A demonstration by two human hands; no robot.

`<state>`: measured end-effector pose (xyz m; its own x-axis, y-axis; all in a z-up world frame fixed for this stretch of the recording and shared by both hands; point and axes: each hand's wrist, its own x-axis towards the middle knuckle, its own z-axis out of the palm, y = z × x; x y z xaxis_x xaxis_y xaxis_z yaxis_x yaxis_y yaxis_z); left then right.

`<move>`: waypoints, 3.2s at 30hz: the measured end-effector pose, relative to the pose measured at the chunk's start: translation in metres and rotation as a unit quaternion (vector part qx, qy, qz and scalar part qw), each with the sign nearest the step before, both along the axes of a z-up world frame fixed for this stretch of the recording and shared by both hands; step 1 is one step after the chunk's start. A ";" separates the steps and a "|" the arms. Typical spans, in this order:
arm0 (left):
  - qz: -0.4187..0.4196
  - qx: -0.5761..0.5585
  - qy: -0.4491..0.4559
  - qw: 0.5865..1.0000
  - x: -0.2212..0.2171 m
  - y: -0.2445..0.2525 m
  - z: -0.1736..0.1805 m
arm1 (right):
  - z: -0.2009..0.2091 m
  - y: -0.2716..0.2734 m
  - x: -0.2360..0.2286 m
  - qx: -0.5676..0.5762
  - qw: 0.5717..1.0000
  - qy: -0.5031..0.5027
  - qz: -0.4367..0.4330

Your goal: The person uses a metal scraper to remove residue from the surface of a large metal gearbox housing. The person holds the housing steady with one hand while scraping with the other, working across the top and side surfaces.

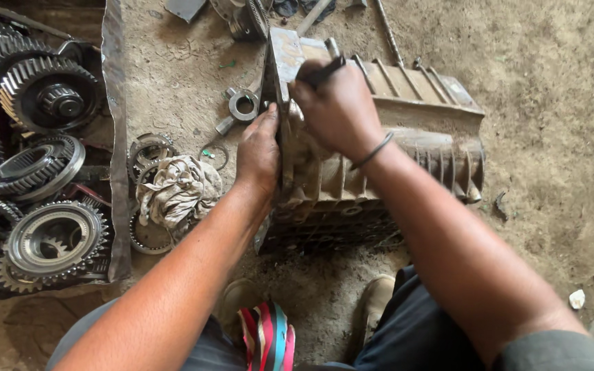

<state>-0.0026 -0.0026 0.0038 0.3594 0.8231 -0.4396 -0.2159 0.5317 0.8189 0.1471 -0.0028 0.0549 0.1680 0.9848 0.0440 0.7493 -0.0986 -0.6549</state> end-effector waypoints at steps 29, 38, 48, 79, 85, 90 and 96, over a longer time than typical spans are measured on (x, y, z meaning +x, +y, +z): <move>0.002 0.005 0.047 0.999 -0.002 0.000 0.002 | 0.039 0.006 0.008 -0.168 0.983 0.051 -0.057; 0.004 0.004 0.031 1.000 -0.001 -0.001 0.006 | 0.026 0.002 0.011 -0.096 0.987 0.126 0.010; 0.010 -0.002 0.048 0.999 0.000 -0.001 0.018 | 0.010 0.004 0.000 -0.033 0.997 0.061 -0.030; 0.008 -0.004 0.013 1.000 0.000 -0.002 0.021 | 0.001 0.006 0.006 -0.037 0.978 0.196 -0.065; 0.005 -0.006 0.029 1.000 0.000 -0.003 0.022 | 0.001 0.006 0.003 -0.002 0.972 0.230 -0.049; 0.000 -0.008 0.049 0.999 -0.001 -0.003 0.022 | -0.006 0.008 0.003 0.071 0.984 0.157 -0.039; 0.027 -0.005 -0.031 0.999 0.002 -0.001 0.021 | 0.003 0.002 0.006 -0.066 0.957 0.278 -0.046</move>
<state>-0.0010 -0.0036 0.0245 0.3417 0.8377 -0.4261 -0.2940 0.5259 0.7981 0.1531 -0.0003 0.0579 0.2164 0.9552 -0.2017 0.2728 -0.2575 -0.9270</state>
